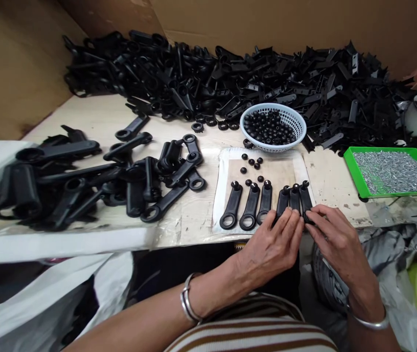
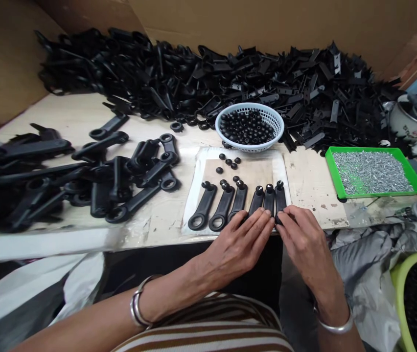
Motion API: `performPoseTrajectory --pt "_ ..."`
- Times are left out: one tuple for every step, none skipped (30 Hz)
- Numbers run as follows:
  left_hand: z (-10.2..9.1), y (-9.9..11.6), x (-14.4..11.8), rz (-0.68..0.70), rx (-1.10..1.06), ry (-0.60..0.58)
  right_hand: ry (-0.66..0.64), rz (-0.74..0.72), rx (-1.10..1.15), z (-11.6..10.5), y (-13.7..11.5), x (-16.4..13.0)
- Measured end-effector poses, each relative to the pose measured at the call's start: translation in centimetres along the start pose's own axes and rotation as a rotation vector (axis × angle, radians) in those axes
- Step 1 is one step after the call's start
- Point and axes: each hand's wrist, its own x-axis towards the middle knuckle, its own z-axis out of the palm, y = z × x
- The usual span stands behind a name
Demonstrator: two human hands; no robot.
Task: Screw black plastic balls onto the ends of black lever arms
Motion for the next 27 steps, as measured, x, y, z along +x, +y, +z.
performPoseTrajectory --pt "-0.2 0.0 -0.1 0.005 -0.004 -0.003 -0.010 0.000 -0.007 -0.1 -0.1 -0.1" --pt "-0.3 0.1 -0.2 0.010 -0.010 -0.004 -0.020 0.003 -0.015 -0.2 -0.3 -0.2" --pt "-0.4 0.1 -0.3 0.017 -0.015 -0.002 -0.031 0.008 -0.024 -0.2 -0.4 -0.4" --pt "-0.5 0.2 -0.4 0.023 -0.019 0.004 -0.039 0.012 -0.030 -0.2 -0.6 -0.6" --pt "-0.6 0.3 -0.5 0.028 -0.022 0.007 -0.043 0.017 -0.032 -0.2 -0.7 -0.8" --pt "-0.6 0.3 -0.6 0.031 -0.025 0.013 -0.041 0.023 -0.029 -0.1 -0.8 -1.0" --pt "-0.6 0.3 -0.6 0.033 -0.029 0.013 -0.033 0.029 -0.024 -0.1 -0.8 -1.1" --pt "-0.5 0.3 -0.6 0.034 -0.035 0.011 -0.024 0.034 -0.018 0.0 -0.9 -1.3" --pt "-0.5 0.3 -0.6 0.033 -0.043 0.007 -0.015 0.042 -0.011 0.1 -0.9 -1.4" --pt "-0.4 0.2 -0.6 0.031 -0.054 0.004 -0.008 0.051 -0.003 0.1 -0.9 -1.5" --pt "-0.4 0.1 -0.6 0.026 -0.068 0.007 -0.004 0.060 0.004 0.1 -0.8 -1.5" --pt "-0.3 0.1 -0.7 0.019 -0.082 0.017 -0.004 0.068 0.012 0.1 -0.8 -1.5" --pt "-0.3 0.0 -0.8 0.010 -0.096 0.027 -0.004 0.074 0.021 0.1 -0.8 -1.5" --pt "-0.2 -0.1 -0.9 0.001 -0.107 0.034 -0.003 0.079 0.030 0.1 -0.7 -1.5" --pt "-0.2 -0.1 -1.0 -0.005 -0.115 0.033 0.003 0.081 0.037 0.0 -0.6 -1.5" --pt "-0.1 -0.2 -1.1 -0.006 -0.119 0.029 0.006 0.080 0.044 0.0 -0.6 -1.5" --pt "0.0 -0.1 -1.1 -0.004 -0.120 0.018 0.012 0.078 0.049 0.0 -0.5 -1.5" --pt "0.1 -0.1 -1.1 -0.002 -0.119 0.005 0.015 0.076 0.054 0.0 -0.4 -1.5" --pt "0.3 0.0 -1.1 0.000 -0.118 -0.001 0.018 0.074 0.055 0.0 -0.4 -1.5" --pt "0.5 0.2 -1.0 -0.003 -0.115 0.000 0.023 0.072 0.056 0.0 -0.4 -1.5" --pt "0.7 0.3 -0.9 -0.007 -0.110 0.004 0.030 0.076 0.059 0.1 -0.3 -1.6" --pt "1.0 0.5 -0.7 -0.012 -0.106 0.009 0.035 0.087 0.067 0.0 -0.3 -1.7" --pt "1.2 0.7 -0.5 -0.016 -0.105 0.009 0.040 0.104 0.082 -0.1 -0.2 -1.8" --pt "1.4 0.8 -0.3 -0.015 -0.107 0.000 0.044 0.124 0.100 -0.3 -0.1 -1.9" --pt "1.5 0.9 -0.2 -0.012 -0.114 -0.022 0.057 0.147 0.116 -0.6 0.1 -2.1" --pt "1.6 0.9 0.0 -0.006 -0.128 -0.049 0.095 0.179 0.121 -1.1 0.4 -2.4" --pt "1.6 0.9 0.1 0.003 -0.147 -0.077 0.149 0.208 0.118 -1.7 0.9 -2.7"
